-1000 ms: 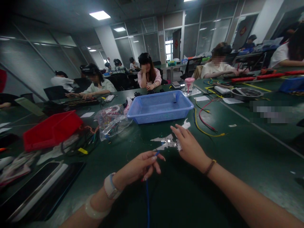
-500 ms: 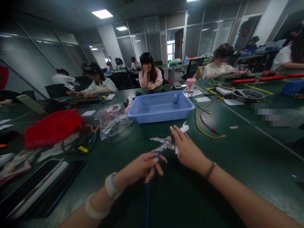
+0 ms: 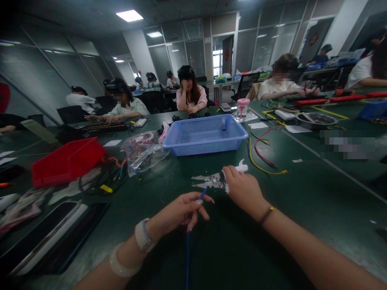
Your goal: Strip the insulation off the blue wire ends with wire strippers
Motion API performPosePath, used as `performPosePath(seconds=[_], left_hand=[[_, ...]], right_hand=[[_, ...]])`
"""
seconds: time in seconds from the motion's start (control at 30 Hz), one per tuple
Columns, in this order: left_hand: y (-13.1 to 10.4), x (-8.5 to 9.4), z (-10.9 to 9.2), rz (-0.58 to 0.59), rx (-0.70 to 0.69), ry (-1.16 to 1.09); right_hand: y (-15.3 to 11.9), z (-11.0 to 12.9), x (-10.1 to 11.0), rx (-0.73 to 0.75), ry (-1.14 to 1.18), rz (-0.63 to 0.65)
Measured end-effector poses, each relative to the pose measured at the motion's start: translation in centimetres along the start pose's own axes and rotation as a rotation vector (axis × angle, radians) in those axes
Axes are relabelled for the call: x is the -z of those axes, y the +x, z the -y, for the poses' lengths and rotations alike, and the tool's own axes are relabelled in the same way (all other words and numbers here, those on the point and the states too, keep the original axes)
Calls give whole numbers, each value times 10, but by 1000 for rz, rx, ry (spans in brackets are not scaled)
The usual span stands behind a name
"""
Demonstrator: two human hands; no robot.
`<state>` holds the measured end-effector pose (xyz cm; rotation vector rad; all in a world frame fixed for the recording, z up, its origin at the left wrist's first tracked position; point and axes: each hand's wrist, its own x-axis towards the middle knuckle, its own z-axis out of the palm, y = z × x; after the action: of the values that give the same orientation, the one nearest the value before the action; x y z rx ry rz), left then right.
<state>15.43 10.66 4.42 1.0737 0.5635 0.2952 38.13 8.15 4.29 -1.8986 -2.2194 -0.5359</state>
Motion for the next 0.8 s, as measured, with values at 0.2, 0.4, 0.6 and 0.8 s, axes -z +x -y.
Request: performPosePath(seconds=[0.2,0.4,0.6,0.8], left_hand=[[1,3,3,8,-12,-15],[2,4,4,12,-17,-47],[1,1,2,3,-20,-39],[2,0,3,-17,-12,-73]], right_hand=[[2,-6,-3,15,-31,13],[3,-9,-4,-1,-42,21],[2,-13,-9,4,66,15],[1,-14,-15,26,226,18]])
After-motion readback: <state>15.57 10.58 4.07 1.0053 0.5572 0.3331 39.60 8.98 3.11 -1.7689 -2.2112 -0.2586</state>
